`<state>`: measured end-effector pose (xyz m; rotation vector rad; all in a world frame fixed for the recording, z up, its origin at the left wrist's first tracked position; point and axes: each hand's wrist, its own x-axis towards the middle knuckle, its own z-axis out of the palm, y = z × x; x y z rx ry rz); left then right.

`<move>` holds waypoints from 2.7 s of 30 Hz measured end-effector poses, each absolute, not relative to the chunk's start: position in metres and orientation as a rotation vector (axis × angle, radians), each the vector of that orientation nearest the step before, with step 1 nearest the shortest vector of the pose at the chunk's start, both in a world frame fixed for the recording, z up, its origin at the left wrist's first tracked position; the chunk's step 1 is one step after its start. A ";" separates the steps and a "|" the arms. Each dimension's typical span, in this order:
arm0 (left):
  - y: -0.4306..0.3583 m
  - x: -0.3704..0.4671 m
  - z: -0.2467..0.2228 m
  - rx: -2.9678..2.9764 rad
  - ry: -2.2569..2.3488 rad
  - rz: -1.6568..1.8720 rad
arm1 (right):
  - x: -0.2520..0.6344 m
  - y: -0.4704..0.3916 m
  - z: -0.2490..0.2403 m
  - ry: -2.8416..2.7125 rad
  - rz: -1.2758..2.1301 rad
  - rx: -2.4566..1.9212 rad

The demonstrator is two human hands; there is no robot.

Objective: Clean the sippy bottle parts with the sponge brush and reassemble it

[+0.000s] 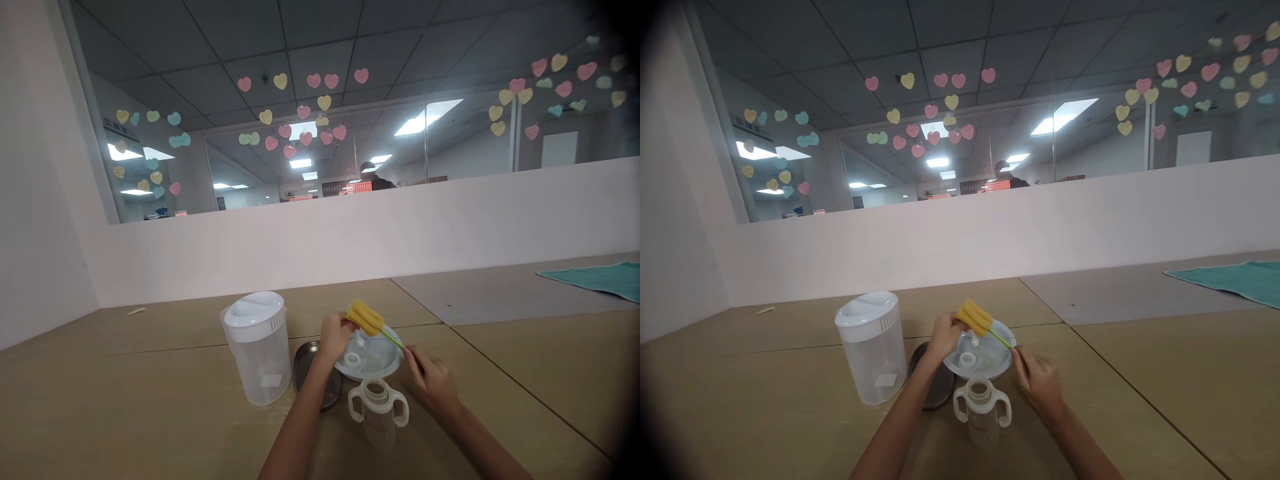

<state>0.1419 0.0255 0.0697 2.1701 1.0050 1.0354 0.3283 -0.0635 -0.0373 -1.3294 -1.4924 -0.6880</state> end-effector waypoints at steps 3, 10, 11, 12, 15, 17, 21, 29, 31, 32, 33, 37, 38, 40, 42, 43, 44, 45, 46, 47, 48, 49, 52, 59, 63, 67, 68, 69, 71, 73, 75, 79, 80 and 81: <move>0.027 0.141 0.075 2.056 0.882 1.056 | 0.335 -0.061 -0.039 -1.343 -0.726 -1.477; 0.017 0.144 0.086 1.853 0.845 1.252 | 0.337 -0.063 -0.039 -1.372 -0.623 -1.503; 0.013 0.144 0.088 1.832 0.856 1.287 | 0.334 -0.063 -0.039 -1.399 -0.621 -1.469; 0.010 0.145 0.090 1.801 0.855 1.314 | 0.330 -0.063 -0.039 -1.414 -0.625 -1.438; 0.002 0.144 0.098 1.609 0.734 1.338 | 0.323 -0.064 -0.037 -1.471 -0.674 -1.361; 0.002 0.139 0.104 1.505 0.683 1.342 | 0.323 -0.064 -0.035 -1.563 -0.732 -1.292; 0.011 0.120 0.112 1.899 1.073 1.378 | 0.325 -0.068 -0.029 -1.622 -0.809 -1.193; 0.031 0.087 0.090 2.313 1.695 0.720 | 0.324 -0.069 -0.026 -1.639 -0.881 -1.131; 0.035 0.086 0.078 2.323 1.814 0.492 | 0.325 -0.068 -0.025 -1.621 -0.893 -1.153; 0.037 0.086 0.072 2.325 1.853 0.392 | 0.325 -0.068 -0.025 -1.607 -0.901 -1.163; 0.039 0.087 0.067 2.325 1.881 0.305 | 0.326 -0.068 -0.024 -1.596 -0.910 -1.171; 0.043 0.086 0.056 2.331 1.922 0.086 | 0.328 -0.067 -0.025 -1.601 -0.921 -1.209; 0.043 0.086 0.056 2.332 1.928 0.062 | 0.329 -0.066 -0.026 -1.604 -0.910 -1.238; 0.042 0.086 0.057 2.333 1.949 0.044 | 0.330 -0.063 -0.029 -1.599 -0.874 -1.340; 0.040 0.088 0.061 2.347 1.968 0.073 | 0.330 -0.060 -0.031 -1.569 -0.821 -1.514; 0.038 0.090 0.064 2.364 1.968 0.103 | 0.330 -0.059 -0.031 -1.546 -0.786 -1.622; 0.036 0.092 0.066 2.391 1.958 0.140 | 0.330 -0.058 -0.030 -1.518 -0.744 -1.735; 0.034 0.096 0.068 2.425 1.935 0.180 | 0.330 -0.058 -0.029 -1.487 -0.700 -1.841; 0.031 0.101 0.070 2.465 1.896 0.220 | 0.330 -0.058 -0.027 -1.458 -0.656 -1.931; 0.028 0.107 0.070 2.511 1.839 0.257 | 0.331 -0.059 -0.026 -1.433 -0.616 -1.998; 0.025 0.113 0.070 2.560 1.761 0.291 | 0.331 -0.060 -0.024 -1.413 -0.582 -2.045; 0.022 0.121 0.068 2.607 1.669 0.320 | 0.331 -0.061 -0.022 -1.399 -0.555 -2.072; 0.017 0.143 0.056 2.696 1.381 0.358 | 0.331 -0.064 -0.018 -1.383 -0.497 -2.082; 0.026 0.159 0.031 2.650 1.216 0.398 | 0.332 -0.061 -0.018 -1.360 -0.473 -2.082; 0.028 0.159 0.027 2.578 1.211 0.501 | 0.332 -0.062 -0.018 -1.349 -0.503 -2.072; 0.032 0.160 0.027 2.492 1.192 0.646 | 0.332 -0.063 -0.019 -1.325 -0.547 -2.034; 0.034 0.160 0.029 2.470 1.179 0.696 | 0.333 -0.063 -0.019 -1.319 -0.561 -2.011; 0.036 0.159 0.033 2.445 1.165 0.755 | 0.333 -0.062 -0.020 -1.317 -0.574 -1.979; 0.039 0.156 0.044 2.394 1.148 0.877 | 0.335 -0.061 -0.023 -1.326 -0.604 -1.890; 0.040 0.151 0.059 2.317 1.113 1.013 | 0.335 -0.061 -0.025 -1.352 -0.645 -1.773; 0.039 0.144 0.074 2.157 0.991 1.184 | 0.334 -0.062 -0.026 -1.398 -0.712 -1.625; 0.027 0.137 0.090 1.975 0.839 1.306 | 0.329 -0.066 -0.024 -1.484 -0.885 -1.317; 0.023 0.137 0.091 1.997 0.836 1.283 | 0.328 -0.068 -0.023 -1.500 -0.922 -1.247; 0.019 0.138 0.091 2.035 0.844 1.246 | 0.328 -0.070 -0.021 -1.513 -0.954 -1.182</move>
